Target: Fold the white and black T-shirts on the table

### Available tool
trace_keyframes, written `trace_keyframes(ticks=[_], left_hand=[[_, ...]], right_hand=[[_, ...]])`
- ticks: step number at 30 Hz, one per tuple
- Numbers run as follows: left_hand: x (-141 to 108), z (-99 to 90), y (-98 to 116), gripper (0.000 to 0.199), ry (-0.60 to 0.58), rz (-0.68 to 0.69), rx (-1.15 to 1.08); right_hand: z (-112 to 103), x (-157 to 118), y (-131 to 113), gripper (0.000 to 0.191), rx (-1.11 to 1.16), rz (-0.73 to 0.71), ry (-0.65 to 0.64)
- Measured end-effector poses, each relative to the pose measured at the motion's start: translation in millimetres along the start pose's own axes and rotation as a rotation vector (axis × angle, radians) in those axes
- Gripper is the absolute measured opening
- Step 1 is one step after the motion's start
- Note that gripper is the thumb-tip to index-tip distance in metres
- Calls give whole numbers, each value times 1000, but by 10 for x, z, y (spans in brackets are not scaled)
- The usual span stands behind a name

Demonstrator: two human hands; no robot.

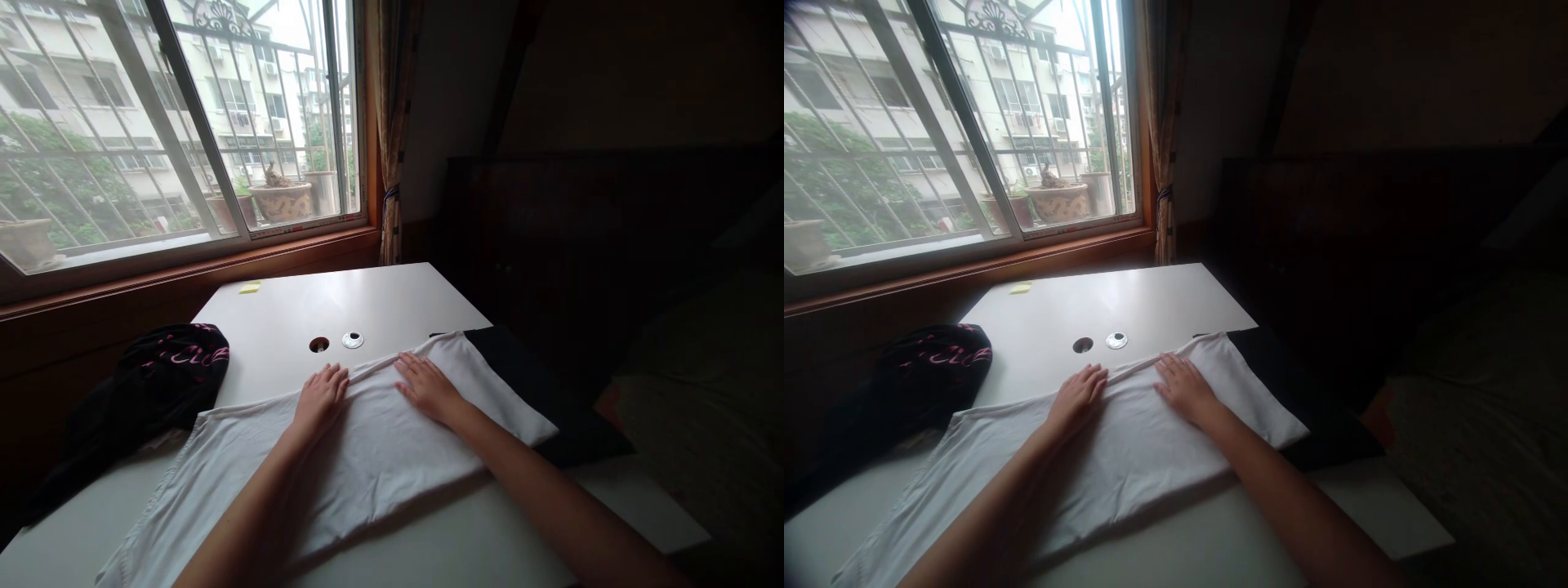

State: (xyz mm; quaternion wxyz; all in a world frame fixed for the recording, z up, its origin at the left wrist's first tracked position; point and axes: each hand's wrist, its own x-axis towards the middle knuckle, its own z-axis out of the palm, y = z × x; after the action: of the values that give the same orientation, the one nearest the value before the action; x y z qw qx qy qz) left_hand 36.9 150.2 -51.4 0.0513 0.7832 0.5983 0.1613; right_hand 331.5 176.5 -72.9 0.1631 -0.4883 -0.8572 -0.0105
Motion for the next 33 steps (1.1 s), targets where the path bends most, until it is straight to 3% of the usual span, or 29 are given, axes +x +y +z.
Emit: trace_keyframes(ticks=[6,12,23,29,33], left_hand=[[212,-97,93,26,67,-16,-7],[353,-56,191,19,84,-1,-5],[343,88,175,16,139,-89,34],[322,108,180,21,177,-69,50],[311,93,146,40,202,-47,49]], right_hand=[[-67,-78,-105,38,50,-42,83],[-138,-75,-148,30,58,-52,108],[-163,-47,-207,40,33,-68,79],[-58,91,-316,48,107,-249,-49],[-41,165,-153,59,72,-179,-168]])
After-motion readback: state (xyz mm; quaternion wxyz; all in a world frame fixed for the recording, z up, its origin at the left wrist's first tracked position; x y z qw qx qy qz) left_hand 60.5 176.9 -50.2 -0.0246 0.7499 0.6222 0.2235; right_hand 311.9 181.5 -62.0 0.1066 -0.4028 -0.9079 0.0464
